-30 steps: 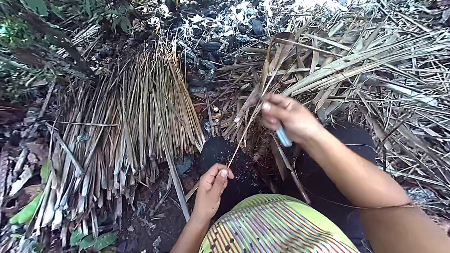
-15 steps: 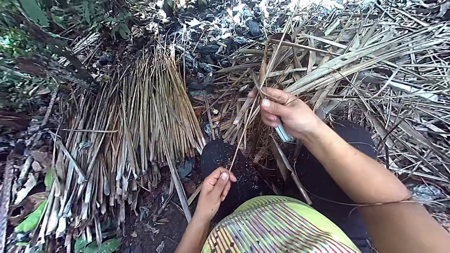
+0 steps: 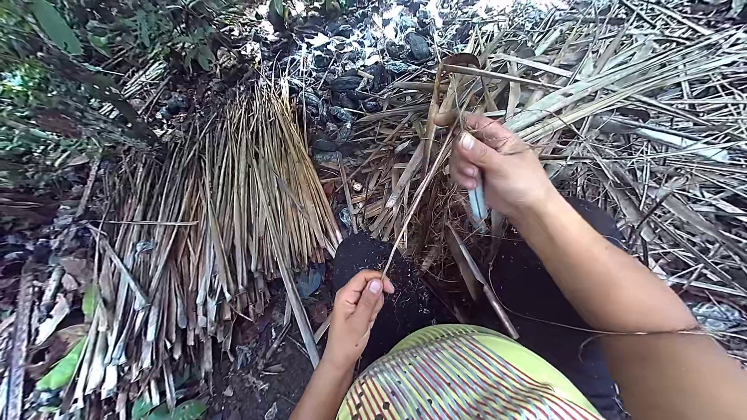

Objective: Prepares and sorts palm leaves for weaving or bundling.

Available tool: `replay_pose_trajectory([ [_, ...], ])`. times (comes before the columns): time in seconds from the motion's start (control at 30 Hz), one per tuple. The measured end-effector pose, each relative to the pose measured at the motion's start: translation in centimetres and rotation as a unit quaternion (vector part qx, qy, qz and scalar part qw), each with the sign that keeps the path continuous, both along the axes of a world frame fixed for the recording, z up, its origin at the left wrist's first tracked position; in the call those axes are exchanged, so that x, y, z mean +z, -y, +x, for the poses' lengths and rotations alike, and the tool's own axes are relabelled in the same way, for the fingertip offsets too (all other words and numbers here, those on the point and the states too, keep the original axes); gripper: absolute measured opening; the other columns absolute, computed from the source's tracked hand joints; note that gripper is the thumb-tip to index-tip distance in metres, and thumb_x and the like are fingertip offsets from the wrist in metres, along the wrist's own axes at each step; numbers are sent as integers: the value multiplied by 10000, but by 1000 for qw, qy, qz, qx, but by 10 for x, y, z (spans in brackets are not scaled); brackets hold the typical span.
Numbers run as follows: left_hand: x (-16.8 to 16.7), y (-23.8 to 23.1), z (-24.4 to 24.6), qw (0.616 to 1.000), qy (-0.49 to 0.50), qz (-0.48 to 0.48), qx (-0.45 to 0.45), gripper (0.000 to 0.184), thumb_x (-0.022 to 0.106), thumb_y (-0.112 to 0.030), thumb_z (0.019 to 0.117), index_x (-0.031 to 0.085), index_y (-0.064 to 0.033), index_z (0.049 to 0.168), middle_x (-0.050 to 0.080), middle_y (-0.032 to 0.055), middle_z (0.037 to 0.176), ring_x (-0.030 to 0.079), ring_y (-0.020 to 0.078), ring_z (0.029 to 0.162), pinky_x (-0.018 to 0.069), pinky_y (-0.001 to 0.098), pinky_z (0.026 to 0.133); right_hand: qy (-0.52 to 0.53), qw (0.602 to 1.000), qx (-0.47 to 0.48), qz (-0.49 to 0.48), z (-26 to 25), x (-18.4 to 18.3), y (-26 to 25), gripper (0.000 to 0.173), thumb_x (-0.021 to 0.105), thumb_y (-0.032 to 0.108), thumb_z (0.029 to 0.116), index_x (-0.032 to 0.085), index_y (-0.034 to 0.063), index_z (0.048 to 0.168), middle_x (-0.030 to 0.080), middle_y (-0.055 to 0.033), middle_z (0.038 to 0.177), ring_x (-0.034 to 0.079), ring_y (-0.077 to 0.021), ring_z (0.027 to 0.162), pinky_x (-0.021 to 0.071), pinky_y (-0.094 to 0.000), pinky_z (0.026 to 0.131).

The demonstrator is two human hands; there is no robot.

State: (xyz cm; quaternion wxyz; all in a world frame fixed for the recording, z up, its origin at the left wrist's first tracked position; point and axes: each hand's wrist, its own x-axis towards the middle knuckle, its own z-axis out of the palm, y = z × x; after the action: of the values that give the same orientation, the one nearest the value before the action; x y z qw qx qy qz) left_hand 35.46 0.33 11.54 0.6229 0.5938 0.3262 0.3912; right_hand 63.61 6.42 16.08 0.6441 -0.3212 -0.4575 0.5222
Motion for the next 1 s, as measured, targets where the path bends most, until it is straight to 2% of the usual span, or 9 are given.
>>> replay_pose_trajectory([
  [0.1, -1, -5, 2, 1000, 16, -8, 10, 203, 539, -310, 1060, 688, -205, 970, 432, -187, 599, 387, -92, 510, 330, 87, 491, 16, 993, 110, -44, -23, -6, 21, 505, 507, 130, 998, 448, 169, 1498, 524, 116, 634, 462, 27, 480, 429, -142, 463],
  [0.13, 0, -6, 4, 1000, 24, -12, 13, 203, 541, -306, 1059, 690, -204, 967, 438, -188, 594, 394, -91, 510, 338, 89, 494, 35, 981, 179, -65, -36, -15, 32, 516, 529, 143, 993, 448, 190, 1501, 541, 106, 657, 458, 36, 500, 408, -135, 475],
  [0.23, 4, -8, 7, 997, 63, -50, 4, 189, 569, -301, 1043, 712, -204, 967, 478, -189, 600, 409, -88, 515, 353, 100, 502, 102, 940, 312, -88, -58, -30, 50, 344, 532, 152, 1036, 555, 60, 1367, 564, 105, 770, 432, 79, 566, 369, -107, 515],
  [0.33, 6, -6, 0, 995, 65, -70, -37, 184, 578, -332, 1036, 702, -222, 955, 437, -195, 585, 398, -91, 502, 346, 96, 495, 92, 974, 202, -49, -30, -15, 33, 286, 493, 143, 1033, 648, 64, 1260, 497, 141, 667, 396, 89, 525, 347, -95, 492],
  [0.47, 3, 0, -6, 999, 21, -32, -19, 205, 568, -357, 1040, 706, -225, 968, 434, -195, 591, 382, -102, 502, 329, 81, 482, 2, 998, 56, -14, 7, 5, 4, 334, 437, 105, 1037, 581, 95, 1339, 477, 145, 628, 442, 39, 490, 418, -134, 479],
  [0.57, 2, -2, -3, 1000, 2, 4, 17, 202, 561, -336, 1046, 705, -215, 972, 432, -189, 596, 381, -96, 511, 328, 86, 490, 21, 984, 164, -71, -22, -3, 29, 503, 505, 151, 1009, 450, 177, 1507, 505, 94, 643, 440, 25, 477, 409, -138, 458],
  [0.7, 3, -4, 0, 1000, 13, 13, 15, 190, 564, -328, 1045, 702, -222, 969, 443, -196, 595, 379, -101, 507, 326, 85, 483, 29, 929, 340, -142, -56, -22, 49, 303, 498, 130, 1036, 566, 71, 1326, 512, 121, 718, 428, 64, 536, 378, -108, 501],
  [0.93, 4, 4, -14, 999, 18, -34, -16, 220, 560, -362, 1043, 709, -219, 968, 420, -185, 579, 382, -95, 496, 334, 86, 479, -9, 999, 40, -23, 24, 6, -1, 310, 422, 104, 1046, 619, 96, 1286, 490, 141, 643, 445, 45, 498, 414, -121, 482],
  [1.0, 2, 3, -13, 1000, 7, -28, 11, 209, 568, -351, 1040, 709, -220, 959, 428, -187, 574, 384, -91, 490, 332, 89, 478, -17, 998, 31, -45, 18, 5, 1, 343, 420, 104, 1049, 582, 84, 1351, 468, 121, 631, 437, 28, 482, 415, -129, 469],
])
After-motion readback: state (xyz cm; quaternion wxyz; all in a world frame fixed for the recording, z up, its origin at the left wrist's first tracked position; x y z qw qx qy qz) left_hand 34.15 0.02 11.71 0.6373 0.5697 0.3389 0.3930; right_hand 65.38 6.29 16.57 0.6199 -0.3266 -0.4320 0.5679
